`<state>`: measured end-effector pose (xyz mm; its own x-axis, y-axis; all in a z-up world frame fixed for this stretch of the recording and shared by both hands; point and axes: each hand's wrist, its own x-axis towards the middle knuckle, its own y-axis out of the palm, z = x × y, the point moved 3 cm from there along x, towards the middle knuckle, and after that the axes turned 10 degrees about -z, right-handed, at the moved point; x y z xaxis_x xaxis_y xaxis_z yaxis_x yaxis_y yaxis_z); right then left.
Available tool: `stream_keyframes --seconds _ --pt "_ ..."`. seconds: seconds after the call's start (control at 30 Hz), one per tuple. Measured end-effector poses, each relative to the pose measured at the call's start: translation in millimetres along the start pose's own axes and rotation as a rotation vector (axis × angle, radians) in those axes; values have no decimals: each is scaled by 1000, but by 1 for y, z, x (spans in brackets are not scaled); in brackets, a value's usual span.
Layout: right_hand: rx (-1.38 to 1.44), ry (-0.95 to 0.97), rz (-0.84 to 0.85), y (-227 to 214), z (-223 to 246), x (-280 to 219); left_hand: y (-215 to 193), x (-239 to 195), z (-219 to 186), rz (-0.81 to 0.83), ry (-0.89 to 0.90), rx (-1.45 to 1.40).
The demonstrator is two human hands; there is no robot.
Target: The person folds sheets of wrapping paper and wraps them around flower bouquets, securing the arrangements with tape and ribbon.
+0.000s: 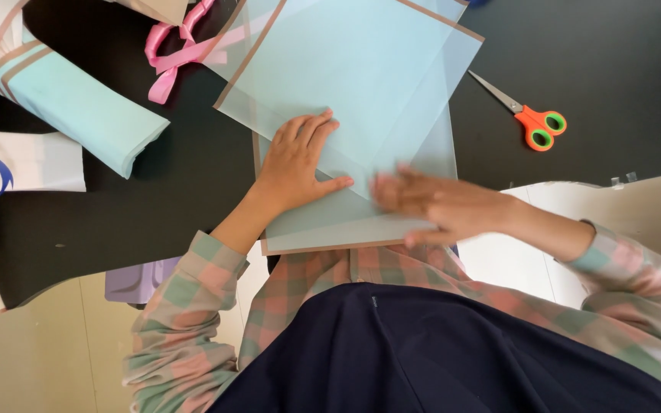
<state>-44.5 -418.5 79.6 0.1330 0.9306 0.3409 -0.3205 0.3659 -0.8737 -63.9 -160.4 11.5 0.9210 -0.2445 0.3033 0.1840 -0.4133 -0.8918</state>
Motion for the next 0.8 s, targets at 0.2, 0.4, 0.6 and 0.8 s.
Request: stream_keyframes --seconds 0.2,0.4,0.6,0.8 --pt "968 144 104 -17 17 -4 -3 1 -3 -1 -21 8" --pt "110 268 -281 -18 -29 11 -5 1 -4 6 -41 -29" --pt "-280 241 -53 24 -47 22 -5 1 -2 -7 -60 -46" --pt "635 127 34 11 -13 45 -16 1 -8 37 -82 -70"
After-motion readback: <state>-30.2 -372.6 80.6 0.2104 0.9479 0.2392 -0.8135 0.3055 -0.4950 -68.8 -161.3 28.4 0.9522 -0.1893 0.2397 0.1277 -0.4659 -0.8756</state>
